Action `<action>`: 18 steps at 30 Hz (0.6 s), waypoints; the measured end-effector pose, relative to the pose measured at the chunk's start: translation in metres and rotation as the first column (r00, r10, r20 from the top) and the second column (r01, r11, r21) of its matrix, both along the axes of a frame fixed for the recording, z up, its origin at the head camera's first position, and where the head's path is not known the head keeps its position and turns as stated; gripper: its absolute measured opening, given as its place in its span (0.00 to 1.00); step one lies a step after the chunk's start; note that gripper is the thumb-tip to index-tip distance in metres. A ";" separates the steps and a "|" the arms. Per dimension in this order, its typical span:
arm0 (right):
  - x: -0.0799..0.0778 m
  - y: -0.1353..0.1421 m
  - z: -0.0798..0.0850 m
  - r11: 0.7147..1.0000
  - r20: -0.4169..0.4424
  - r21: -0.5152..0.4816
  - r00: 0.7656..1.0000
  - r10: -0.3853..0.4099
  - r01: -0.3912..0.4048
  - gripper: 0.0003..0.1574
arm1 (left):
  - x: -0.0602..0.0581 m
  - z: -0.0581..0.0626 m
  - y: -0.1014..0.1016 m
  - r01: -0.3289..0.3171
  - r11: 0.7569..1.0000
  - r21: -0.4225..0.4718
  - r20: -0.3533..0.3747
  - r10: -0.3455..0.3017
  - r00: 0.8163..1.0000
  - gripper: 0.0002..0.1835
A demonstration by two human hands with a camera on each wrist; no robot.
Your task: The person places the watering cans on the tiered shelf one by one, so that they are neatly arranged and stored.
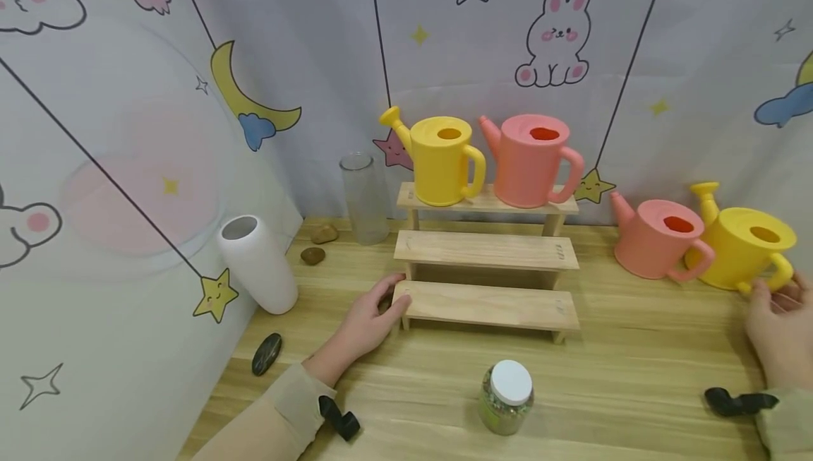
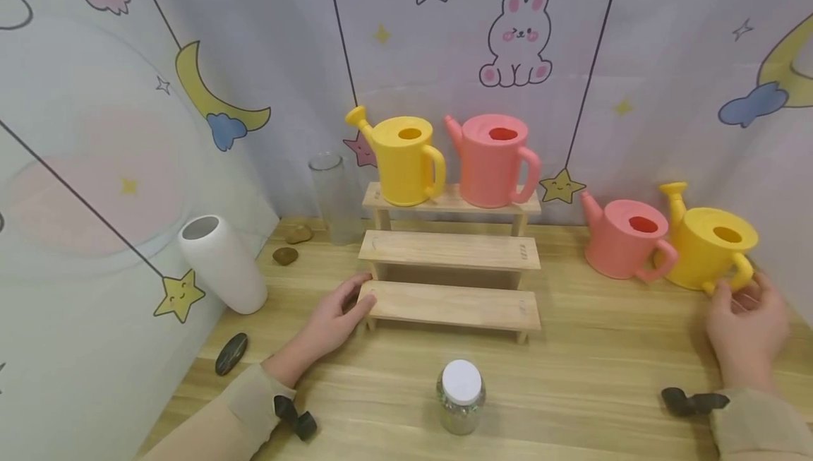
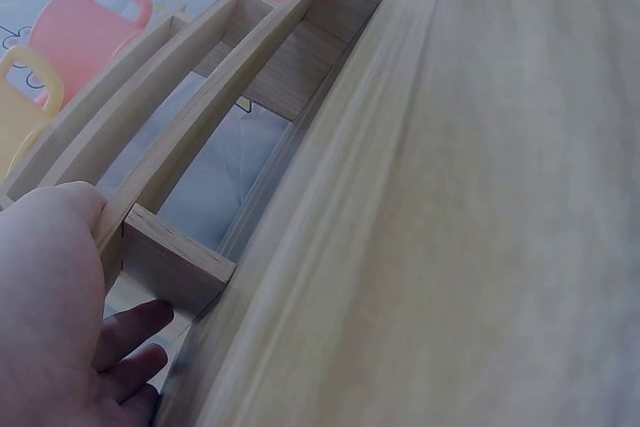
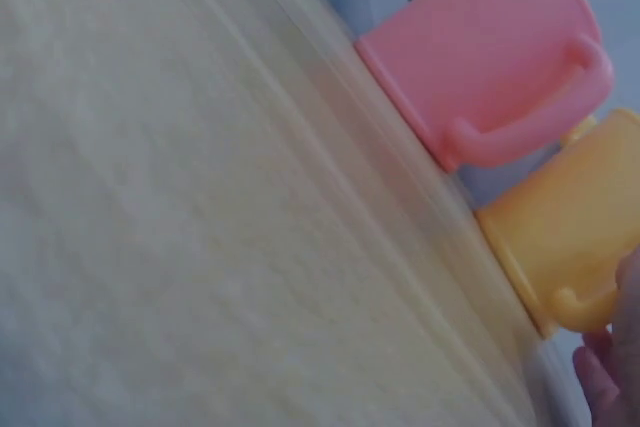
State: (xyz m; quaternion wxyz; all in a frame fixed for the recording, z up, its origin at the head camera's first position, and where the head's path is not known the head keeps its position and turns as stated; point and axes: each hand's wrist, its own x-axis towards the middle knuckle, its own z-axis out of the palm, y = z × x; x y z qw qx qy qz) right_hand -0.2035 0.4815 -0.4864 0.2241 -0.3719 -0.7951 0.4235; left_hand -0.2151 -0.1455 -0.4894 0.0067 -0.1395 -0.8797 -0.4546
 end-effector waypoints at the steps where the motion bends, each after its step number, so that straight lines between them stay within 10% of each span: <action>1: 0.000 -0.001 0.000 1.000 0.015 0.003 1.000 0.006 -0.006 0.37 | 0.000 0.000 0.000 -0.002 1.000 0.002 0.002 0.002 1.000 0.28; 18: 0.006 -0.005 0.000 0.994 -0.019 0.094 0.999 -0.044 0.046 0.30 | 0.000 -0.002 -0.001 0.001 1.000 0.007 -0.001 -0.001 1.000 0.27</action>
